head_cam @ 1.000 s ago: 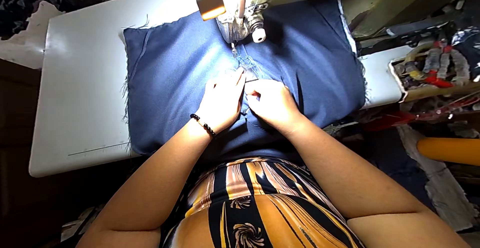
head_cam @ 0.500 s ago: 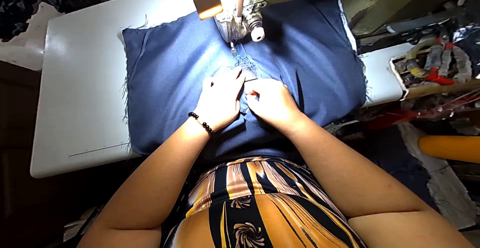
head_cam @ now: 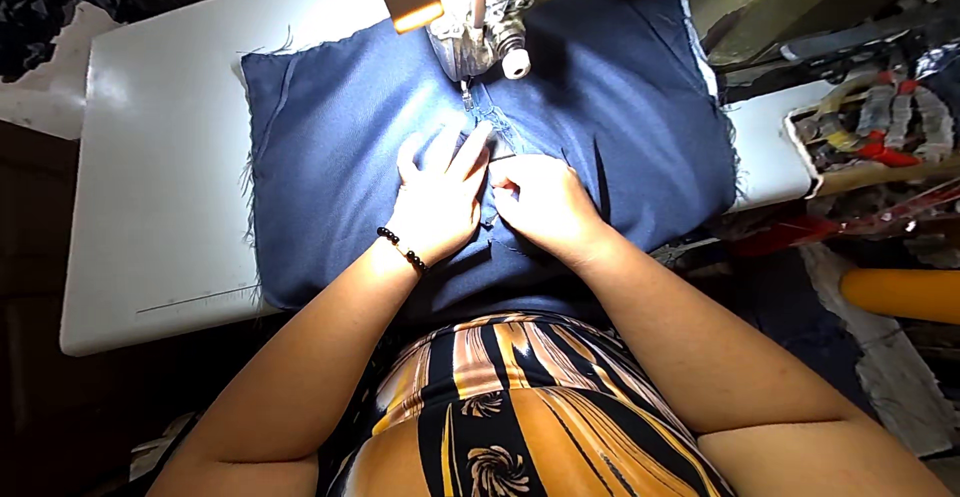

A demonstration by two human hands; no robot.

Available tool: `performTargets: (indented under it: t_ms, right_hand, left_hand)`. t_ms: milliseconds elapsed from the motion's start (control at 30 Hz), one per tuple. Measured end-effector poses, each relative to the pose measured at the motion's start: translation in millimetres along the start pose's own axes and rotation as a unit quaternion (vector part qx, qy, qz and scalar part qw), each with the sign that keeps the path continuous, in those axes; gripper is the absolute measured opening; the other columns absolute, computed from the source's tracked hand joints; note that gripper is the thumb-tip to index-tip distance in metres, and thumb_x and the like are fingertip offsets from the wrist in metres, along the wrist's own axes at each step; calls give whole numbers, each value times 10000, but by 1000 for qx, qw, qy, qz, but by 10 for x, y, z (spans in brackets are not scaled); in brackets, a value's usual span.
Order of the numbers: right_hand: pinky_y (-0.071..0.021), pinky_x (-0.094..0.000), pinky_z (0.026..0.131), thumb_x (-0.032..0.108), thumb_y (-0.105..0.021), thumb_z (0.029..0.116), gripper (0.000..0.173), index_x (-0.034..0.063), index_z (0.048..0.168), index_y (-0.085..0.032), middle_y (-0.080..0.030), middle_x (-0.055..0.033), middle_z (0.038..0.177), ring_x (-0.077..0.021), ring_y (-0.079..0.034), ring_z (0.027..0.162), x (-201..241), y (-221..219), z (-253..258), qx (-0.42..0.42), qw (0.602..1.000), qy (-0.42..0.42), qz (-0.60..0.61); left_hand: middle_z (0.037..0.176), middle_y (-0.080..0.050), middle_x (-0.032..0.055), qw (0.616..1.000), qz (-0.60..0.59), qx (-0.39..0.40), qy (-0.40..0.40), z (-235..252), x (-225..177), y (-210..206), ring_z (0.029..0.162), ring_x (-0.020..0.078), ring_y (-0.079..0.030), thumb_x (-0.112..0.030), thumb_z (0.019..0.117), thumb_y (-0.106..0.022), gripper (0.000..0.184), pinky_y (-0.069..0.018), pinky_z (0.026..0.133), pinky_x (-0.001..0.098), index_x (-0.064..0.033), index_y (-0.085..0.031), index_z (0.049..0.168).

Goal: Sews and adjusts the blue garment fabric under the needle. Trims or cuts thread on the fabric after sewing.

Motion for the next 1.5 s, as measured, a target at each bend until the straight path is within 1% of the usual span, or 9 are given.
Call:
performTargets:
  t_ms: [67,167,267,567,867,1033,1133,1300,1500]
  right_hand:
    - [-541,-535,747,91,-610,886,134,24,855,-721,-717,-141,860,-314,-715,867,3,0,-4,0,1000,-2,-2]
    - [-547,-530,755,87,-605,886,133,25,842,-714,-715,-140,851,-312,-714,864,-1,-2,-5,-7,1000,5,0]
    - [-548,-523,763,81,-596,884,138,28,845,-718,-718,-134,855,-303,-715,866,-2,2,-7,-10,1000,5,6]
    - [-552,-521,777,80,-591,896,152,21,862,-727,-720,-144,870,-312,-714,879,2,19,-5,3,1000,2,6]
    - [-562,-493,753,62,-602,896,137,-8,878,-718,-709,-169,876,-321,-712,860,-33,-12,185,4,1000,13,2]
    - [-559,-513,766,63,-600,888,136,-9,853,-709,-718,-180,892,-334,-717,882,-49,-18,290,6,1000,24,5]
    - [-546,-505,734,63,-612,874,108,-1,843,-693,-696,-167,848,-326,-701,842,-61,-11,280,12,1000,17,9]
    - [-545,-495,710,61,-613,868,108,6,810,-685,-691,-162,806,-319,-702,808,-55,10,290,10,1000,21,1]
    - [-538,-520,890,119,-563,960,239,6,1038,-759,-700,-181,1003,-356,-678,1019,-89,82,131,52,992,106,-34]
  left_hand:
    - [1669,-348,-18,1000,-1,20,-14,62,10,7,1558,277,-263,-214,961,-402,507,-176,1144,699,-117,-606,1415]
    - [1670,-345,20,998,-21,64,3,97,48,-8,1562,259,-258,-242,924,-428,620,-164,1150,699,-133,-475,1532]
    - [1676,-331,38,997,-56,56,24,59,73,-42,1564,267,-245,-255,912,-434,659,-180,1132,706,-158,-439,1564]
    - [1654,-371,48,988,-145,16,43,35,129,-113,1554,265,-270,-202,898,-427,619,-226,1108,685,-184,-517,1511]
    - [1612,-444,10,989,-144,-15,14,185,285,-118,1485,246,-400,-171,917,-443,573,-253,1110,658,-132,-554,1478]
    - [1610,-450,9,993,-117,8,14,203,295,-68,1498,253,-388,-163,980,-402,546,-260,1145,640,-119,-515,1513]
    - [1580,-489,32,991,-132,6,35,109,222,-73,1500,250,-394,-152,1033,-393,468,-198,1204,647,-115,-562,1468]
    - [1496,-580,24,983,-171,-48,42,66,240,-121,1459,243,-458,-117,998,-426,401,-218,1191,656,-120,-685,1304]
    - [1428,-633,25,981,-181,-71,26,47,251,-109,1417,259,-505,-95,980,-455,393,-255,1163,665,-149,-731,1255]
Point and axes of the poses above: each hand's wrist, its own z-axis towards the middle knuckle, its own y-axis out of the back of the hand, x = y × z, the point moved 3 cm from there along z, towards the middle knuckle
